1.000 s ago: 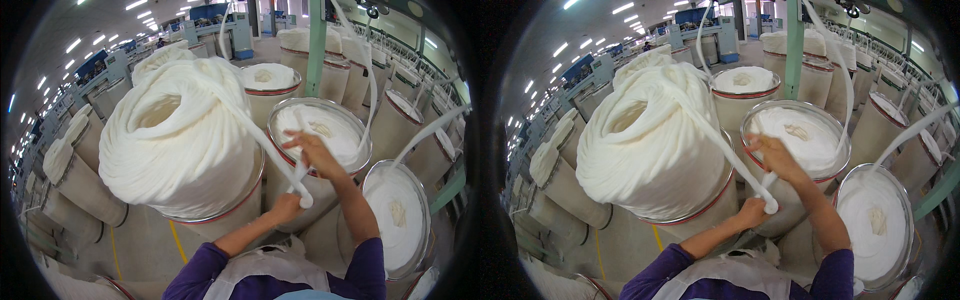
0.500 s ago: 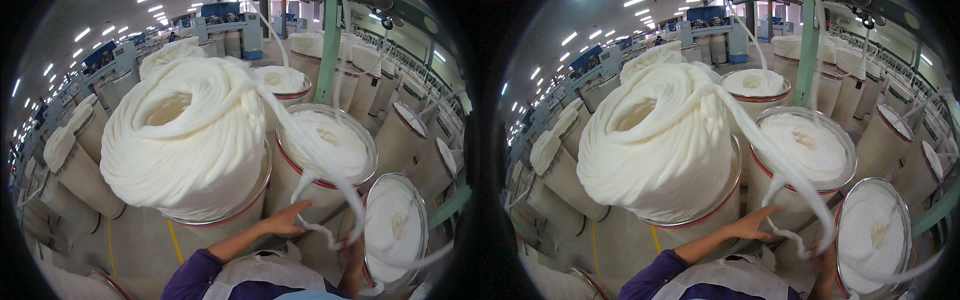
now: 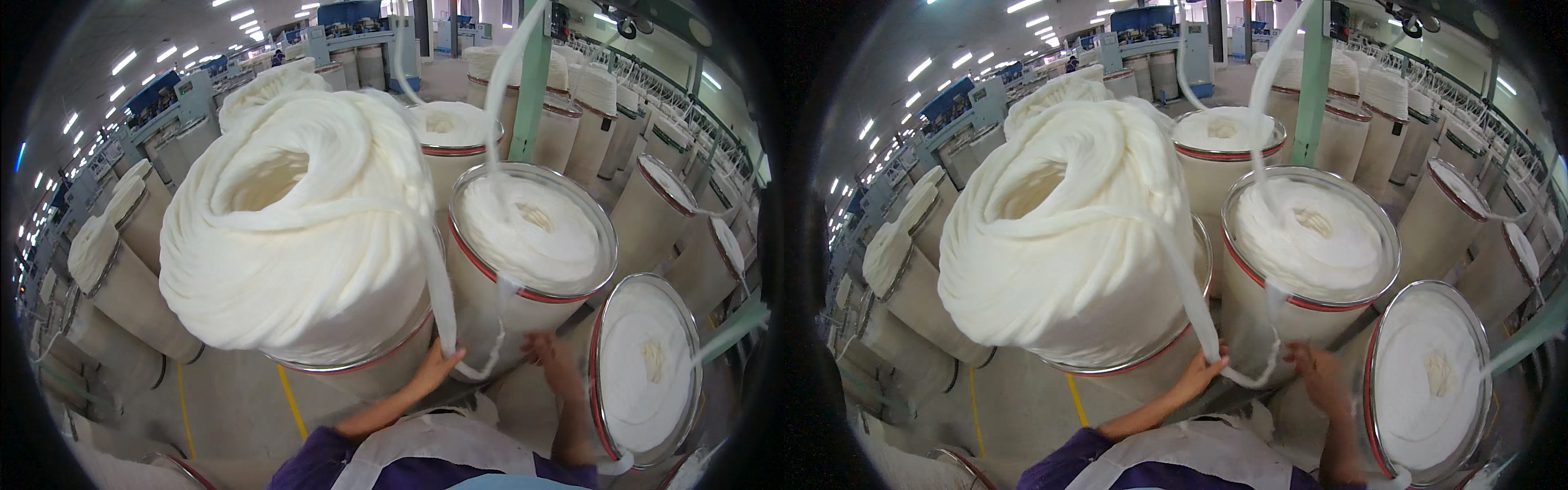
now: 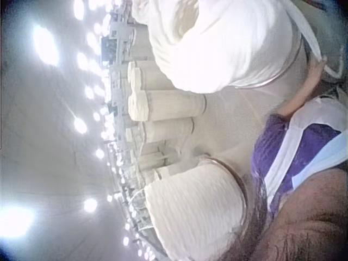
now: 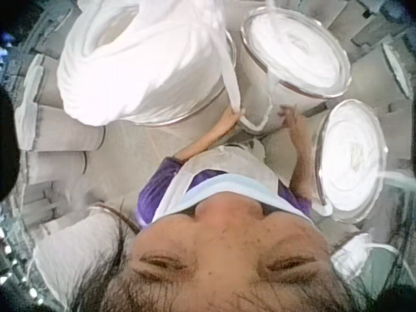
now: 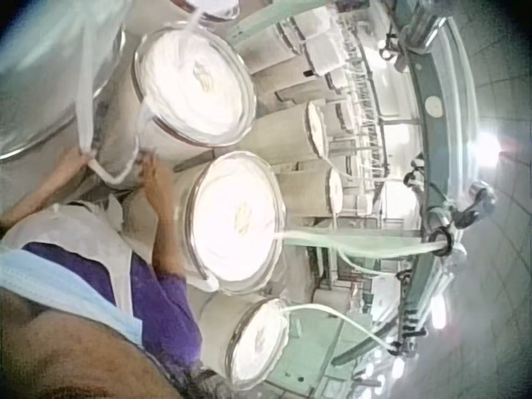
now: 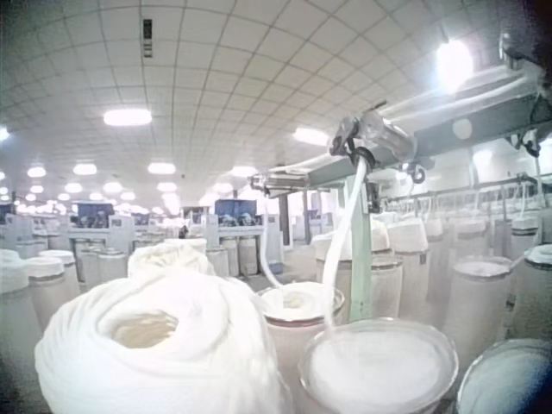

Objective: The person handles large white textile roving bundles in a factory, lifting and placing them onto cylindrical containers. They use a small wooden stick to guide and secure the roving strands, then move between containers to repeat the process.

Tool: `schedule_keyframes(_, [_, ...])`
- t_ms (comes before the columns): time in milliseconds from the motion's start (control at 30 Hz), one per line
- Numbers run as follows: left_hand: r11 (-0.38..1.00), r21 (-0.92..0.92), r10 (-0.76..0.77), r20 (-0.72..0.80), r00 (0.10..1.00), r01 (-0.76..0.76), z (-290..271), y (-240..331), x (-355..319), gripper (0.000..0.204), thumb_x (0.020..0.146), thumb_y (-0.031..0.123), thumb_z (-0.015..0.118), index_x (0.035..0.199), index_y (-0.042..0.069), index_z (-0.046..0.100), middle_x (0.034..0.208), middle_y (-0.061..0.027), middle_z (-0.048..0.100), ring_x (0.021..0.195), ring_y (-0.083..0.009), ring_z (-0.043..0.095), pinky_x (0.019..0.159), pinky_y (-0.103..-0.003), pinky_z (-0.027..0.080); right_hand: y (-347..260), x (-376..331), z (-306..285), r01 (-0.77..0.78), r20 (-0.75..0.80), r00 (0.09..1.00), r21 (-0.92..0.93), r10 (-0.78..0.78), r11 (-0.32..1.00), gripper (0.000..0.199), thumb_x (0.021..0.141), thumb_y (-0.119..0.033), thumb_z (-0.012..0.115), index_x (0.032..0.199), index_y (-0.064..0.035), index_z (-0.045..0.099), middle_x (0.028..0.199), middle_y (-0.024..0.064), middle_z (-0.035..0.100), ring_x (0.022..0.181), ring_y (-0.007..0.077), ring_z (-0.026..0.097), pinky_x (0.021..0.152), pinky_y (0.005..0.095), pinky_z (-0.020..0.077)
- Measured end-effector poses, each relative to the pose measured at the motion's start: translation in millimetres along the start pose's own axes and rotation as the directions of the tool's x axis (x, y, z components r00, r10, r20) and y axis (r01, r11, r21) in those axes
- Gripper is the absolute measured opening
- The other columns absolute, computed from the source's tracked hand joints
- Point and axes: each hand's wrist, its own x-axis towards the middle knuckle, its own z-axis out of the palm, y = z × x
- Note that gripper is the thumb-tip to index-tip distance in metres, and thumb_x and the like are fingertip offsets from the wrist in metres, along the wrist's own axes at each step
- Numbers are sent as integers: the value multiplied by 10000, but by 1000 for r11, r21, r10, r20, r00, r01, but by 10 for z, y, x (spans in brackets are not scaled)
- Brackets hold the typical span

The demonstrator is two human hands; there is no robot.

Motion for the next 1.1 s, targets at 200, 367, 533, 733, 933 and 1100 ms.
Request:
schedule_keyframes(200, [1000, 7, -10, -105, 994, 11, -384, -824, -689, 683, 871, 343, 674, 1381, 7, 369, 1331, -185, 471, 1252, -243, 438, 1042, -350, 347, -1590, 1361, 10, 428, -34, 904, 36, -427, 903, 336, 969, -294, 512, 998, 4, 665, 674, 8, 543, 651, 76, 489, 605, 252, 390])
schedule_keyframes(367, [938, -207, -285, -5, 959, 278, -884, -1220, -1286, 582, 892, 293, 663, 1353, 31, 422, 1271, -158, 532, 1182, -217, 512, 983, -331, 415, -2380, 3005, 484, 325, -53, 946, 135, -321, 936, 389, 843, -422, 652, 959, -52, 681, 666, -4, 544, 598, 77, 485, 503, 228, 357])
schedule_keyframes(533, [910, -229, -375, -99, 922, 346, -1233, -1457, -1595, 519, 903, 287, 651, 1314, 29, 467, 1231, -115, 570, 1144, -181, 540, 959, -309, 435, -2469, 3767, 803, 5, 72, 997, 59, -10, 998, 316, 816, -416, 690, 812, -111, 607, 604, -48, 451, 445, 39, 306, 369, 221, 171])
schedule_keyframes(733, [945, -135, -322, -216, 922, 298, -1481, -1244, -1599, 490, 889, 283, 664, 1271, 23, 505, 1164, -112, 618, 1090, -193, 583, 934, -310, 455, -2577, 3278, 339, 203, 22, 948, 727, -317, 656, 191, 870, -268, 659, 918, -84, 644, 583, -60, 455, 392, 12, 300, 363, 179, 195])
schedule_keyframes(933, [967, 212, -93, -210, 973, 138, -1259, -680, -1472, 452, 895, 296, 640, 1245, 33, 527, 1099, -131, 649, 1013, -217, 625, 887, -323, 479, -2356, 2822, 174, 304, 139, 917, 360, -373, 882, 334, 851, -340, 690, 1010, -48, 655, 627, -36, 500, 417, 22, 318, 377, 183, 208])
schedule_keyframes(1100, [913, 339, -135, -277, 951, 229, -718, -498, -1731, 464, 910, 341, 607, 1260, 46, 530, 1130, -135, 643, 1014, -246, 631, 866, -340, 486, -2154, 3313, 546, 133, 110, 981, 221, -160, 966, 436, 755, -545, 722, 739, -145, 549, 615, -38, 478, 429, 51, 321, 364, 228, 191])
